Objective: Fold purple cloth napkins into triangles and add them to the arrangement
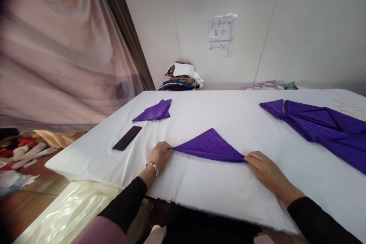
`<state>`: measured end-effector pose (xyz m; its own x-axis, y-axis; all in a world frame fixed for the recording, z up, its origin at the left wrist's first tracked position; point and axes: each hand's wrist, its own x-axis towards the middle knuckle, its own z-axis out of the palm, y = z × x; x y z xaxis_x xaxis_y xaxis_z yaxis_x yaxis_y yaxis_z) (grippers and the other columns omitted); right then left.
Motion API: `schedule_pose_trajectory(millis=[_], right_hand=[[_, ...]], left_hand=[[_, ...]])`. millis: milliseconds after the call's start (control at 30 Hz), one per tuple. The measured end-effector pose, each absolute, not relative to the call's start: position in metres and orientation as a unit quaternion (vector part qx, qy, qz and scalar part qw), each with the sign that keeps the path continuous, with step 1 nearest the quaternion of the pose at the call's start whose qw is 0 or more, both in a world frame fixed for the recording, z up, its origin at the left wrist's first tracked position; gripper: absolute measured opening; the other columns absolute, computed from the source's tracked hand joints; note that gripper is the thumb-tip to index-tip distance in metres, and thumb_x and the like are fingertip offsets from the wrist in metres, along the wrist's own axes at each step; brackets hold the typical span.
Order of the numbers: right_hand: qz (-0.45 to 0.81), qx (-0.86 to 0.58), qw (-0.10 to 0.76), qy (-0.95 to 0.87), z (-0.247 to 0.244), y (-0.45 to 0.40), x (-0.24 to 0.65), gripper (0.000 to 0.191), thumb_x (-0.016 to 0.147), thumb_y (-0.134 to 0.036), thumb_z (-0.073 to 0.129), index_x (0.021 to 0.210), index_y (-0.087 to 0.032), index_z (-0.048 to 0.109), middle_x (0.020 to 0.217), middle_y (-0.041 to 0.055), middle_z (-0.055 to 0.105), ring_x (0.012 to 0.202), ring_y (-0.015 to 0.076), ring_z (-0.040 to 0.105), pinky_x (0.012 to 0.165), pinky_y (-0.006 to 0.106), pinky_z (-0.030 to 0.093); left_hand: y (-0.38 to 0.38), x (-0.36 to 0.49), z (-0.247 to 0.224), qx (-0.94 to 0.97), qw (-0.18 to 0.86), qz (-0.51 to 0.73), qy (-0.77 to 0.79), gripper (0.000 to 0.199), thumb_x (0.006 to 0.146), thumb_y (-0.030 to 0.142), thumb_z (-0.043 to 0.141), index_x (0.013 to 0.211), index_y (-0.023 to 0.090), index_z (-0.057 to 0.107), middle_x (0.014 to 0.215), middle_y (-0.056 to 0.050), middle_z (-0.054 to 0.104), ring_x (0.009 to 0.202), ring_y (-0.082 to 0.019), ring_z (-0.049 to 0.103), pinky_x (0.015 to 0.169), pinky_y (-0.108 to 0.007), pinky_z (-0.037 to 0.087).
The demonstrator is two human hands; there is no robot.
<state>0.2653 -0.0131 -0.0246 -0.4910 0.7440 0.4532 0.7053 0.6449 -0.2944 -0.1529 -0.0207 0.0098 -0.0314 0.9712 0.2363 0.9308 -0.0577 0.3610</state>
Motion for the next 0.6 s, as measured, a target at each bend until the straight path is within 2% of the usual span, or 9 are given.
schedule_pose_trajectory(millis=[167,300,333,467,533,600], right_hand=[[0.027,-0.431,0.265,-0.862,-0.019,-0.016,0.263,0.026,0.088,-0.024,0.041,0.097,-0.025,0.065,0.095,0.0059,0.064,0.087,0.0195,0.060,0.075,0.033,0.052],[0.023,-0.430,0.257,-0.865,-0.017,-0.017,0.261,0.027,0.088,-0.021,0.042,0.098,-0.025,0.066,0.094,0.0061,0.063,0.086,0.0194,0.060,0.075,0.032,0.052],[0.021,-0.431,0.255,-0.865,-0.017,-0.017,0.261,0.027,0.087,-0.019,0.042,0.099,-0.025,0.066,0.094,0.0062,0.063,0.086,0.0195,0.060,0.075,0.033,0.052],[0.022,-0.434,0.243,-0.867,-0.016,-0.018,0.259,0.030,0.087,-0.016,0.040,0.099,-0.025,0.065,0.095,0.0070,0.062,0.086,0.0198,0.058,0.074,0.033,0.051],[0.026,-0.437,0.239,-0.867,-0.013,-0.019,0.257,0.030,0.088,-0.016,0.039,0.099,-0.024,0.065,0.094,0.0075,0.062,0.086,0.0201,0.058,0.073,0.033,0.051],[0.028,-0.439,0.240,-0.865,-0.009,-0.020,0.256,0.030,0.088,-0.016,0.039,0.099,-0.024,0.066,0.093,0.0077,0.062,0.085,0.0201,0.058,0.072,0.033,0.050]], left_hand=[[-0.021,-0.154,0.016,0.730,0.016,0.163,0.663,0.018,0.082,0.018,0.044,0.070,0.019,0.057,0.080,-0.004,0.057,0.082,-0.018,0.051,0.073,-0.031,0.041],[-0.018,-0.164,0.024,0.759,0.025,0.123,0.639,0.015,0.078,0.015,0.046,0.073,0.020,0.059,0.080,-0.003,0.059,0.080,-0.018,0.055,0.074,-0.032,0.042],[-0.017,-0.165,0.027,0.762,0.030,0.118,0.636,0.016,0.076,0.012,0.047,0.077,0.020,0.061,0.084,-0.003,0.061,0.082,-0.018,0.056,0.075,-0.033,0.043],[-0.016,-0.147,0.038,0.781,0.024,0.176,0.599,0.042,0.069,0.001,0.044,0.105,0.018,0.058,0.112,-0.007,0.061,0.104,-0.020,0.054,0.091,-0.037,0.042],[-0.016,-0.121,0.041,0.814,0.009,0.218,0.538,0.038,0.077,0.008,0.045,0.113,0.019,0.055,0.119,-0.008,0.058,0.113,-0.020,0.050,0.100,-0.041,0.036],[-0.015,-0.092,0.041,0.861,0.013,0.205,0.466,0.038,0.084,0.026,0.047,0.121,0.021,0.049,0.130,-0.008,0.051,0.123,-0.022,0.042,0.105,-0.047,0.029]])
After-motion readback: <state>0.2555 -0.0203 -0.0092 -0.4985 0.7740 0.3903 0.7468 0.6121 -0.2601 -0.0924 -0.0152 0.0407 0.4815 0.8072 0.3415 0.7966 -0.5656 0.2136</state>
